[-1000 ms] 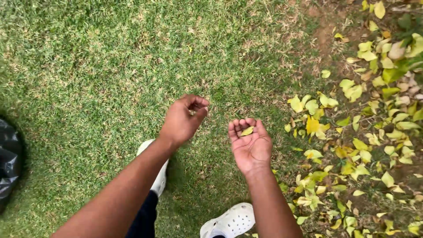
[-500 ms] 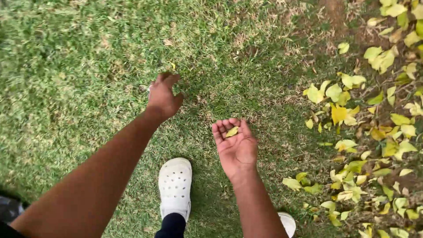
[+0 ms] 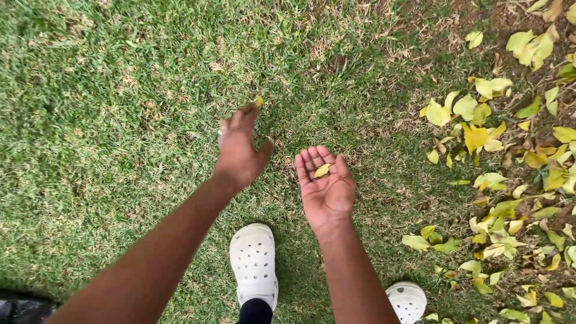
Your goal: Picking up fallen yellow leaves from the ground and putting them into a black trash bag.
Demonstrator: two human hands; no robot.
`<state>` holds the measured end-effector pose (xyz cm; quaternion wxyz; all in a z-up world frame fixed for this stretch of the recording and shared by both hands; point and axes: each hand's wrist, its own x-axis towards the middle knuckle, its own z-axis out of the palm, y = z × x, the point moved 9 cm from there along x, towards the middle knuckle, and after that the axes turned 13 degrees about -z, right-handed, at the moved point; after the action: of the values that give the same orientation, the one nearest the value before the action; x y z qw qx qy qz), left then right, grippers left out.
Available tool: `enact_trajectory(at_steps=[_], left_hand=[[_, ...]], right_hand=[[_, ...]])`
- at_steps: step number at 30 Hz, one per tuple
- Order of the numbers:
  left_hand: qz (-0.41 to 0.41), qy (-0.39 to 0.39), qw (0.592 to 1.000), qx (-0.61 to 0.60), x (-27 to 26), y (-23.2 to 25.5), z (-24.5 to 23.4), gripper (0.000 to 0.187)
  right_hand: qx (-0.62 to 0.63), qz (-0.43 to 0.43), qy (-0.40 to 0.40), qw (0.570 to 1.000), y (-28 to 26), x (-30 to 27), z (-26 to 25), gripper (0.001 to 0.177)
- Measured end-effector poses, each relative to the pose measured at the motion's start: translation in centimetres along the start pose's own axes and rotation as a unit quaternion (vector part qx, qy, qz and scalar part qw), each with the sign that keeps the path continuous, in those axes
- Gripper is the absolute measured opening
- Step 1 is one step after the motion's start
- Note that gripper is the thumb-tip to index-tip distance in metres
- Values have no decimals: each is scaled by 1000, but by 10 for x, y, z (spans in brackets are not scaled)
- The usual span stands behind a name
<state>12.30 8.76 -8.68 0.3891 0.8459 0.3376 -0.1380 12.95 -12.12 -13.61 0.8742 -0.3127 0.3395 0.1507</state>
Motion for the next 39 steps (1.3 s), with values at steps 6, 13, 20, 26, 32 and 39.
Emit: enact_trajectory(at_steps=[6,13,20,26,32,39], left_hand=[[138,-44,988,-61,-88,126,-18,62],[284,-77,952,-87,-146,205,3,42],[240,-119,956,-118,-164,240,63,28],[204,-187,957,-84,-189,301,137,25],[137,-219,966,-25,-208,357,212,22],[183,-200,960,-64,-208,400,267,18]], right_hand=[[-21,-17,71,997,-42,-8,23,44],[86,-18,-95,992,-127,4,10,35],[152,-68,-44,985,-234,-30,-45,26],[166,-94,-12,982,-324,-54,-116,23],[136,-82,7,987,-407,-74,-158,23],[64,-88,-11,994,-482,-61,-166,21]])
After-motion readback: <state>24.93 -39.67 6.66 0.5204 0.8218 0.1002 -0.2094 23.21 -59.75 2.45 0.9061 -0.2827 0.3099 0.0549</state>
